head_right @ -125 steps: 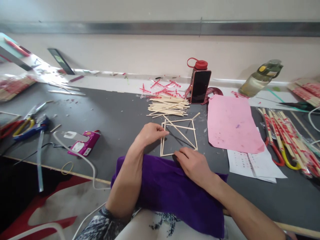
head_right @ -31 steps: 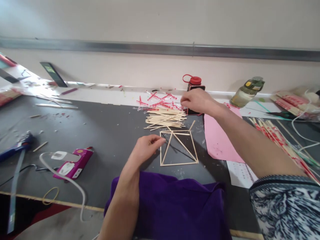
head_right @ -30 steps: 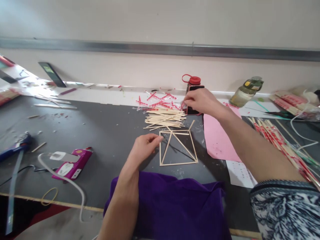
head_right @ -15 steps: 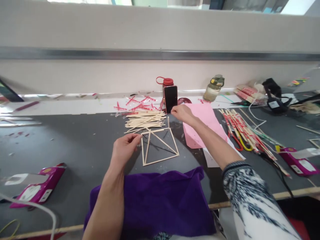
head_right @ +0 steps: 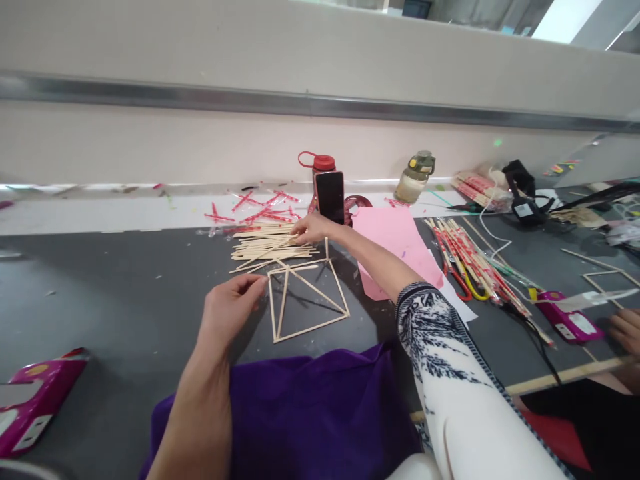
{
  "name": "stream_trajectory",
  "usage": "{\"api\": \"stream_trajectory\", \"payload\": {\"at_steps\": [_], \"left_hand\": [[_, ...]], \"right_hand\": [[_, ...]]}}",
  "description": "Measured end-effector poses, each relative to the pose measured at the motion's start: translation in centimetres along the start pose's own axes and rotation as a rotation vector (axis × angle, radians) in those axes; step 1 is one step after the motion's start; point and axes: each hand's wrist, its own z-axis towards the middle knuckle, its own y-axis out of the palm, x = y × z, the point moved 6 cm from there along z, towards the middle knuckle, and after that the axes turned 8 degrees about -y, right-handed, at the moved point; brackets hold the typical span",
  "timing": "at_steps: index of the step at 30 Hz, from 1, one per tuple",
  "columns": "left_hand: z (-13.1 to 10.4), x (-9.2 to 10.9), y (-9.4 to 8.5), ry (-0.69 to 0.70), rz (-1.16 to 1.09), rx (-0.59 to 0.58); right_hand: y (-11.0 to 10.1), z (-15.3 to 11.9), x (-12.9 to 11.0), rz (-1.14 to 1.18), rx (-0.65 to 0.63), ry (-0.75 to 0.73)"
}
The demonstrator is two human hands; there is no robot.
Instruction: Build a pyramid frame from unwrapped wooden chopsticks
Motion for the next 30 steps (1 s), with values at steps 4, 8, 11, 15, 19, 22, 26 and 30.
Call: {"api": "stream_trajectory", "payload": {"at_steps": [4, 8, 11, 15, 19, 22, 26, 30], "left_hand": [[-0.1, 0.1, 0.2, 0.019, 0.013, -0.019], [-0.1, 0.1, 0.4, 0.031, 0.013, -0.029], [-0.1, 0.1, 0.4, 0.038, 0.002, -0.023], [-0.5, 0.2, 0.6, 0.063, -0.018, -0.032], [-0.7, 0.3, 0.7, 0.071, -0.028, -0.029], [-0.7, 0.4, 0.7, 0.073, -0.036, -0.021], [-0.9, 0.5, 0.8, 0.085, -0.056, -0.034], [-0.8, 0.5, 0.9, 0.083, -0.050, -0.040]], "right_hand": [[0.9, 0.7, -0.6, -0.162, -0.102, -0.035], [1.1, 0.7, -1.2, -0.349, -0.149, -0.012], [1.4, 0.6, -1.6, -0.389, -0.162, 0.013], [1.7, 0.1, -1.5, -0.415, -0.171, 0.035], [1.6, -0.4, -0.9, -0.437, -0.185, 0.068], [1.4, -0.9, -0.9, -0.449, -0.205, 0.087], [1.4, -1.2, -1.2, -0.485, -0.222, 0.126], [1.3, -1.6, -1.3, -0.524, -0.229, 0.179]]}}
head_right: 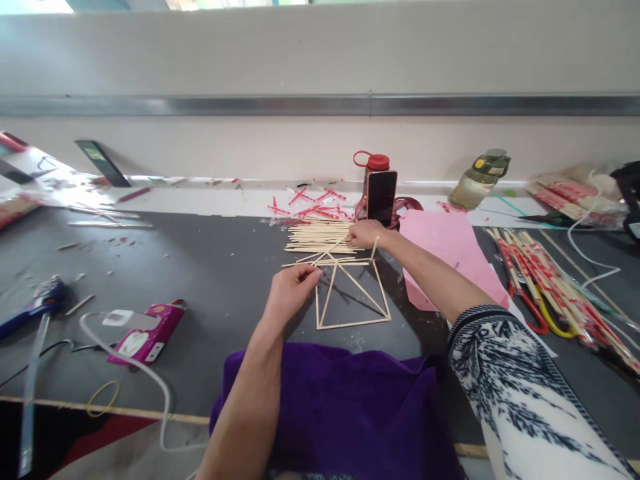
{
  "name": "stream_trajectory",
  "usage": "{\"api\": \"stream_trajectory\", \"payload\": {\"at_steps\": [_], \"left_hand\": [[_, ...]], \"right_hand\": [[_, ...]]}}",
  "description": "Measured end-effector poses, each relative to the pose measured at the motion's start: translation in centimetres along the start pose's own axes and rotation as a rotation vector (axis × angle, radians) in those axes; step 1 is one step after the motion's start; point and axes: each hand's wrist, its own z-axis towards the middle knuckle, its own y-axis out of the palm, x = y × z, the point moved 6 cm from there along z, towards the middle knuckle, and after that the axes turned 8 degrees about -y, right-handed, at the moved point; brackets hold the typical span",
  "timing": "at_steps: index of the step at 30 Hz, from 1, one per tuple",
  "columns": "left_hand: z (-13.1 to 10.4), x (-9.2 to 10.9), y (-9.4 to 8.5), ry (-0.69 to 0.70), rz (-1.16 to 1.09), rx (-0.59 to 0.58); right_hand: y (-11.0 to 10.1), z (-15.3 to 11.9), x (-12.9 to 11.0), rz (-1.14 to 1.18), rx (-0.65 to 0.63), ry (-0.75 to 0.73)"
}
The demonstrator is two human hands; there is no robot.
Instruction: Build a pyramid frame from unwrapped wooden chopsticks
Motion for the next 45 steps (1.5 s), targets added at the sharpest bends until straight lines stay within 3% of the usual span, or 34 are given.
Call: {"api": "stream_trajectory", "payload": {"at_steps": [11, 16, 24, 30, 33, 36, 41, 45], "left_hand": [[-0.1, 0.2, 0.1, 0.020, 0.004, -0.010], [0.0, 0.0, 0.2, 0.027, 0.003, -0.021], [-0.1, 0.3, 0.1, 0.026, 0.006, -0.017], [-0.1, 0.3, -0.1, 0.023, 0.001, -0.018], [-0.1, 0.3, -0.4, 0.025, -0.025, 0.015], [-0.1, 0.4, -0.3, 0.034, -0.027, 0.026], [-0.2, 0.6, 0.3, 0.057, 0.024, 0.005], [-0.1, 0.7, 0.4, 0.067, 0.047, 0.023]], "right_hand": [[0.5, -0.8, 0.3, -0.020, 0.014, 0.025], [-0.6, -1.2, 0.9, -0.008, 0.081, 0.035], [-3.8, -4.8, 2.7, 0.096, 0.278, 0.101], [-3.3, -11.3, 3.3, 0.455, 0.653, 0.205], [-2.0, -16.5, 2.0, 0.655, 0.843, 0.297], [0.3, -21.7, -1.2, 0.771, 0.888, 0.397], [5.3, -27.0, -8.5, 0.761, 0.705, 0.299], [8.1, -28.6, -11.6, 0.787, 0.599, 0.251]]}}
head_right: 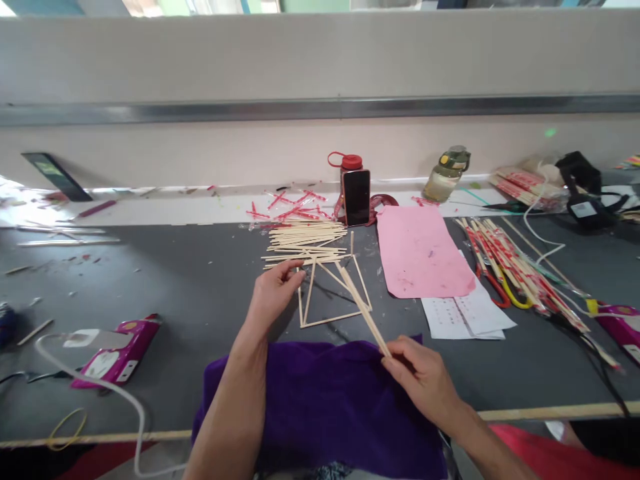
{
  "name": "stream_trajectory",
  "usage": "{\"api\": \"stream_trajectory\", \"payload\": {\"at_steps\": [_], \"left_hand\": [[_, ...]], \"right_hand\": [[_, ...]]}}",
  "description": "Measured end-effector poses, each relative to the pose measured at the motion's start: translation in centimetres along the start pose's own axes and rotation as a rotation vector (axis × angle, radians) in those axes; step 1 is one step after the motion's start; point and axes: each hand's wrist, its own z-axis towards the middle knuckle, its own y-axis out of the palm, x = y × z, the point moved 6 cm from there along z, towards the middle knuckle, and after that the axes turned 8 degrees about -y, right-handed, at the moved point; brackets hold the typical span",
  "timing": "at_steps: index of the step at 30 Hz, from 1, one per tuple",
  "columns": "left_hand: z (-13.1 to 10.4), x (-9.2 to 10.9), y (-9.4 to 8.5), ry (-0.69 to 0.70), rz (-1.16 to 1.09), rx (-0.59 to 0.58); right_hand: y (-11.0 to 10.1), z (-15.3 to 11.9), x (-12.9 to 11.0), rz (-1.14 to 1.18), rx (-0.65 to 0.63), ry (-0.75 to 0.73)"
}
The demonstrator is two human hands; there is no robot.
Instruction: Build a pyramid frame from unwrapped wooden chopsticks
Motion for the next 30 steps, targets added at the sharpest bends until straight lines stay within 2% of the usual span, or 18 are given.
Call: {"api": "stream_trajectory", "payload": {"at_steps": [2, 6, 10, 13, 15, 18, 21, 24, 27, 30], "left_hand": [[0.1, 0.1, 0.0, 0.004, 0.015, 0.009], [0.2, 0.4, -0.1, 0.006, 0.023, 0.028], [0.2, 0.5, -0.4, -0.006, 0.030, 0.037], [0.2, 0.5, -0.5, -0.018, 0.021, 0.037], [0.2, 0.4, -0.5, -0.018, 0.016, 0.033], [0.3, 0.5, -0.4, -0.009, 0.022, 0.030], [0.3, 0.6, -0.3, 0.003, 0.022, 0.023], [0.3, 0.7, -0.2, 0.006, 0.027, 0.026], [0.2, 0.6, -0.2, 0.003, 0.032, 0.030], [0.2, 0.5, -0.2, 0.000, 0.032, 0.028]], "right_hand": [[0.0, -0.6, -0.2, -0.003, -0.008, 0.008], [-1.3, -0.6, -0.8, -0.038, 0.022, -0.017], [-2.7, -0.9, -1.0, -0.092, 0.109, -0.051], [-3.0, -2.1, -0.6, -0.097, 0.190, -0.028], [-3.0, -3.5, 0.2, -0.061, 0.260, 0.042], [-2.3, -5.9, 1.9, 0.062, 0.349, 0.241], [-1.3, -7.5, 3.0, 0.161, 0.363, 0.361], [-0.7, -7.9, 3.4, 0.238, 0.367, 0.421], [-0.6, -7.8, 4.0, 0.443, 0.415, 0.523], [-0.8, -7.4, 4.2, 0.638, 0.479, 0.562]]}}
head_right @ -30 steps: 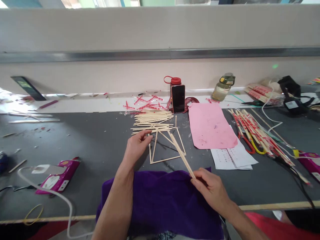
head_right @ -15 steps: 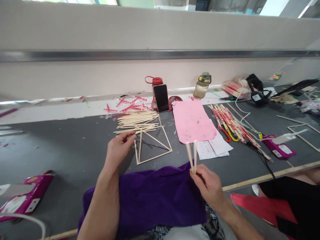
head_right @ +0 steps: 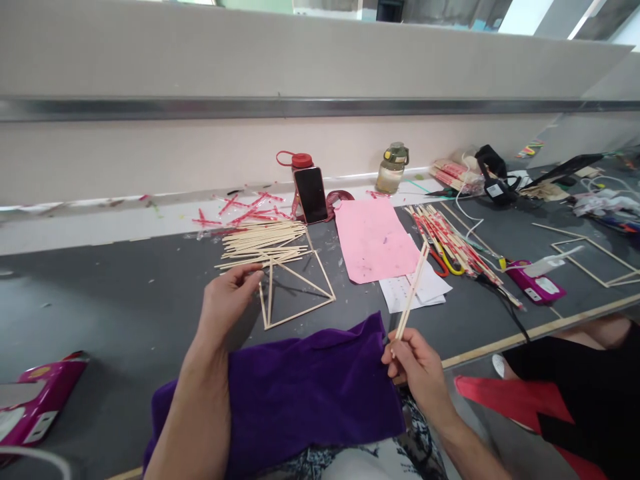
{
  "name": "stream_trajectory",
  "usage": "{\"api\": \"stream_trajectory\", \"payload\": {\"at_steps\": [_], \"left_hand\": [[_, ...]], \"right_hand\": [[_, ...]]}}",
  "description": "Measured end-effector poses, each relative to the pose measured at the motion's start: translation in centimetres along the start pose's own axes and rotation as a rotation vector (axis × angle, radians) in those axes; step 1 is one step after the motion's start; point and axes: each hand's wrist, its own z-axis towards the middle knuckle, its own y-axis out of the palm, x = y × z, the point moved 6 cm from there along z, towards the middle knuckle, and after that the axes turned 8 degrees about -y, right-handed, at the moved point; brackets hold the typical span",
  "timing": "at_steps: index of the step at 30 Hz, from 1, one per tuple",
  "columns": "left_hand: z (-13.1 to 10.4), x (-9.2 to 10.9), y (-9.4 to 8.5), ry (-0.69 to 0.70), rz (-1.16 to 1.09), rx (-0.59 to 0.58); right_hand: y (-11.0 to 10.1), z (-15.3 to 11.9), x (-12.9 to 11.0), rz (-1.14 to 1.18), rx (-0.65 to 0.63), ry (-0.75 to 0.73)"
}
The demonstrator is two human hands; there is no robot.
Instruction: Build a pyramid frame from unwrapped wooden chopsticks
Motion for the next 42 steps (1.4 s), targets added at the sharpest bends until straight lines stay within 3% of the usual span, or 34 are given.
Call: {"api": "stream_trajectory", "payload": {"at_steps": [4, 9, 11, 15, 18, 22, 25, 30, 33, 36, 39, 42], "left_hand": [[0.0, 0.1, 0.0, 0.009, 0.005, -0.004], [-0.2, 0.0, -0.1, 0.016, -0.032, 0.004], [-0.2, -0.1, 0.0, 0.016, -0.048, -0.002], [-0.2, -0.4, -0.1, -0.009, -0.048, 0.004], [-0.2, -0.4, -0.2, -0.013, -0.048, 0.005], [-0.2, -0.5, -0.1, -0.007, -0.049, -0.004], [-0.1, -0.7, 0.1, -0.010, -0.052, -0.006], [0.2, -1.1, 0.3, -0.038, -0.050, -0.014], [0.3, -1.3, 0.2, -0.053, -0.049, -0.008], [0.3, -1.6, 0.2, -0.061, -0.050, -0.007], [0.4, -1.8, 0.3, -0.075, 0.007, -0.020], [0.3, -1.8, 0.5, -0.083, 0.114, -0.037]], "right_hand": [[0.2, 0.3, -0.7, 0.035, -0.018, -0.007], [2.5, 1.5, -2.5, -0.246, -0.323, -0.099], [3.2, 2.9, -3.7, -0.372, -0.373, -0.181], [4.0, 7.3, -6.3, -0.465, -0.321, -0.269], [5.4, 11.0, -7.8, -0.656, -0.366, -0.343], [7.9, 15.4, -10.6, -1.087, -0.314, -0.594], [11.1, 17.8, -12.1, -1.344, -0.339, -0.745], [16.8, 21.1, -12.6, -1.403, -0.474, -0.903], [18.7, 22.9, -12.0, -1.338, -0.503, -0.904], [18.5, 23.7, -11.5, -1.248, -0.451, -0.903], [16.5, 22.9, -11.2, -1.138, -0.370, -0.874], [15.1, 20.8, -10.5, -1.130, -0.430, -0.853]]}}
